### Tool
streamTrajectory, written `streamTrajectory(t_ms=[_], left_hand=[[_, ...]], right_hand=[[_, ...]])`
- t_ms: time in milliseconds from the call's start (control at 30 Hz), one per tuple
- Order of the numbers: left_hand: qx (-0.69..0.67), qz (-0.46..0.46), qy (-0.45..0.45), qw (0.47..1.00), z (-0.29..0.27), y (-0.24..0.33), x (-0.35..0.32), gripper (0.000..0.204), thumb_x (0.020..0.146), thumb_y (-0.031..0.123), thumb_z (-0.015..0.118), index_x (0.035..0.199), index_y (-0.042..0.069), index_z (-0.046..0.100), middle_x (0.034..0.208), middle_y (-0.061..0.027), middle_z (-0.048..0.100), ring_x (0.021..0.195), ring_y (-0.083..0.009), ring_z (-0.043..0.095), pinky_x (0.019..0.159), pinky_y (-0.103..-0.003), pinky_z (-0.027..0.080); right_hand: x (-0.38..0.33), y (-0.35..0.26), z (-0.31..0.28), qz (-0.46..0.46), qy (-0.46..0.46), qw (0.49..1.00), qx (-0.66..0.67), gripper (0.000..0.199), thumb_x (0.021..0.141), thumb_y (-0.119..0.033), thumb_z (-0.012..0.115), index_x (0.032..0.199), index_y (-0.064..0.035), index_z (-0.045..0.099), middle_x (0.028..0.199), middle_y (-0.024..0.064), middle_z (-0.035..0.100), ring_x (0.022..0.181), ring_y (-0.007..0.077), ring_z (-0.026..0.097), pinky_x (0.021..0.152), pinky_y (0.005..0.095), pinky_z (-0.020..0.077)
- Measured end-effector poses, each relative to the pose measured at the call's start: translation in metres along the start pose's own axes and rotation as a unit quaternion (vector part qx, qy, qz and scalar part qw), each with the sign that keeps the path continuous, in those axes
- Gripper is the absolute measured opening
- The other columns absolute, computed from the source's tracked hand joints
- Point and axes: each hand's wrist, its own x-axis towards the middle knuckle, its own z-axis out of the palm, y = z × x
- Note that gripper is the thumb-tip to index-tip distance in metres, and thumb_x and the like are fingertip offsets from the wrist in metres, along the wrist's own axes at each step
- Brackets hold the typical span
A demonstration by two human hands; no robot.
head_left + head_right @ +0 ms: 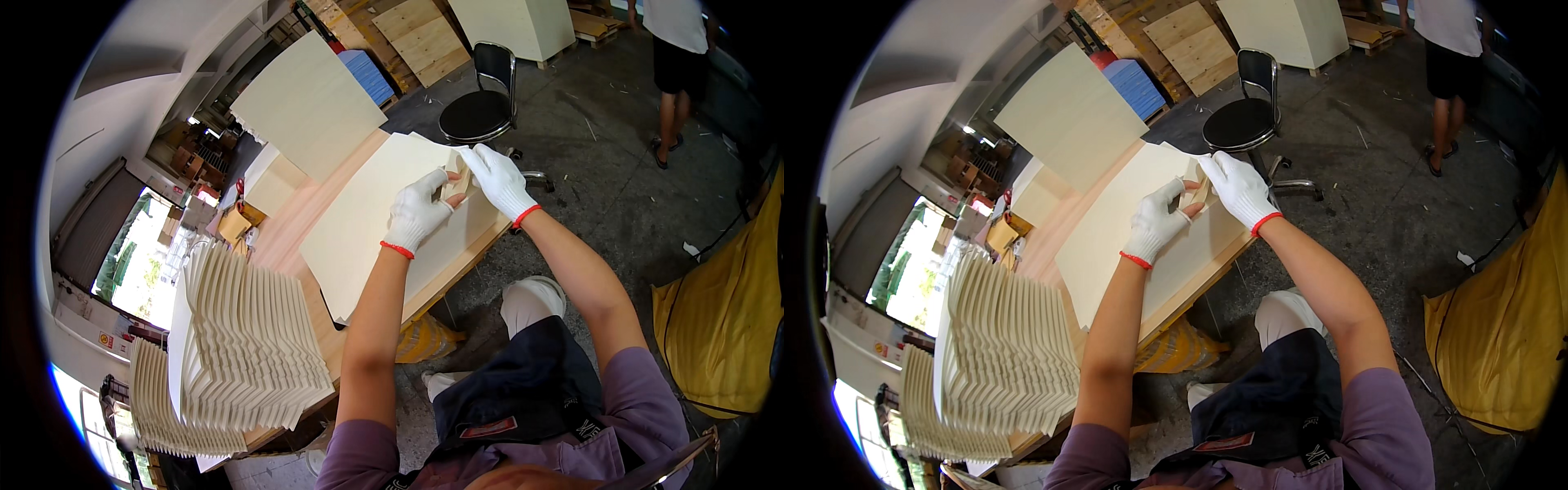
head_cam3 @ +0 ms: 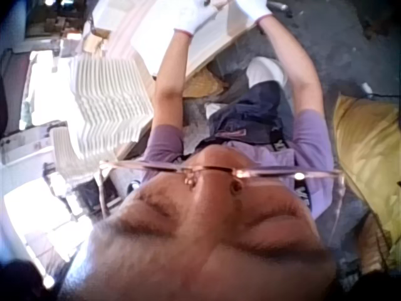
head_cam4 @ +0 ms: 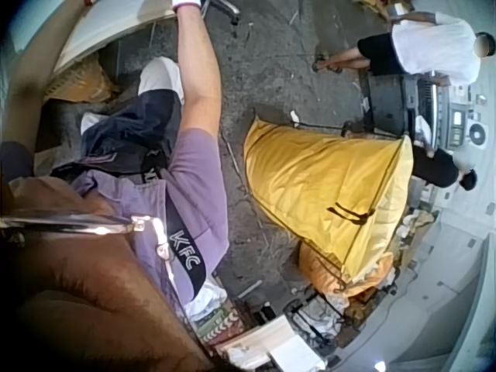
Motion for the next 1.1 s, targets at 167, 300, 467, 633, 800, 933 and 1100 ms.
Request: streamTrajectory(t_ms=[167,300,467,633,800,933,1100], left_hand=[[-0.042,-0.004,0.000,0.999,0.003,-0.007,0.002,0.034,0.088,0.031,0.072,0.119,0.019,0.068,0.098,-0.0145,0.072,0.089,-0.0287,0.070,0.079,-0.037,0.053],[-0.062,-0.006,-0.019,0.998,0.000,-0.003,0.002,0.031,0.090,0.030,0.069,0.120,0.021,0.068,0.098,-0.0153,0.072,0.090,-0.0306,0.070,0.079,-0.039,0.053],[-0.040,0.026,0.036,0.998,0.006,-0.016,0.002,0.032,0.090,0.029,0.067,0.122,0.023,0.067,0.101,-0.0135,0.071,0.093,-0.0323,0.069,0.080,-0.040,0.053],[0.015,0.055,0.008,0.998,0.006,-0.006,0.000,0.035,0.090,0.025,0.065,0.124,0.025,0.065,0.108,-0.0110,0.070,0.095,-0.0331,0.068,0.082,-0.040,0.053],[0.022,0.096,0.034,0.995,0.007,-0.008,-0.003,0.036,0.089,0.021,0.063,0.125,0.024,0.064,0.111,-0.0103,0.069,0.098,-0.0326,0.068,0.084,-0.042,0.054],[0.023,0.065,0.045,0.997,0.009,-0.009,-0.003,0.039,0.090,0.021,0.060,0.129,0.024,0.061,0.112,-0.0130,0.069,0.098,-0.0348,0.067,0.084,-0.044,0.053],[0.064,0.050,0.038,0.996,0.010,-0.003,0.010,0.039,0.089,0.022,0.063,0.128,0.025,0.062,0.111,-0.0135,0.070,0.101,-0.0340,0.067,0.084,-0.043,0.053]], right_hand=[[-0.001,-0.003,-0.001,0.003,-0.006,1.000,-0.002,0.051,0.102,-0.049,0.038,0.092,-0.0023,0.057,0.078,0.0220,0.061,0.083,0.0419,0.061,0.075,0.0486,0.0443],[-0.001,-0.003,-0.001,0.010,0.006,1.000,-0.007,0.053,0.102,-0.050,0.039,0.091,-0.0022,0.058,0.078,0.0217,0.061,0.082,0.0412,0.061,0.074,0.0474,0.0445],[-0.004,-0.015,-0.004,0.035,-0.003,0.999,0.009,0.056,0.100,-0.053,0.043,0.085,-0.0011,0.057,0.076,0.0213,0.059,0.078,0.0389,0.061,0.071,0.0453,0.0440],[0.001,0.002,-0.002,0.021,0.003,0.999,0.040,0.056,0.100,-0.052,0.046,0.084,0.0000,0.056,0.072,0.0198,0.055,0.070,0.0357,0.057,0.069,0.0429,0.0436],[0.010,0.007,-0.015,0.076,-0.011,0.988,0.132,0.059,0.097,-0.060,0.046,0.082,-0.0040,0.056,0.069,0.0129,0.056,0.065,0.0285,0.055,0.066,0.0410,0.0433],[-0.008,0.000,-0.033,-0.009,-0.068,0.959,-0.275,0.055,0.093,-0.061,0.050,0.085,-0.0078,0.060,0.076,0.0140,0.064,0.078,0.0321,0.066,0.068,0.0446,0.0480],[-0.002,0.010,-0.035,-0.150,-0.065,0.934,-0.319,0.047,0.090,-0.056,0.054,0.089,-0.0100,0.062,0.075,0.0123,0.065,0.077,0.0334,0.066,0.068,0.0464,0.0504]])
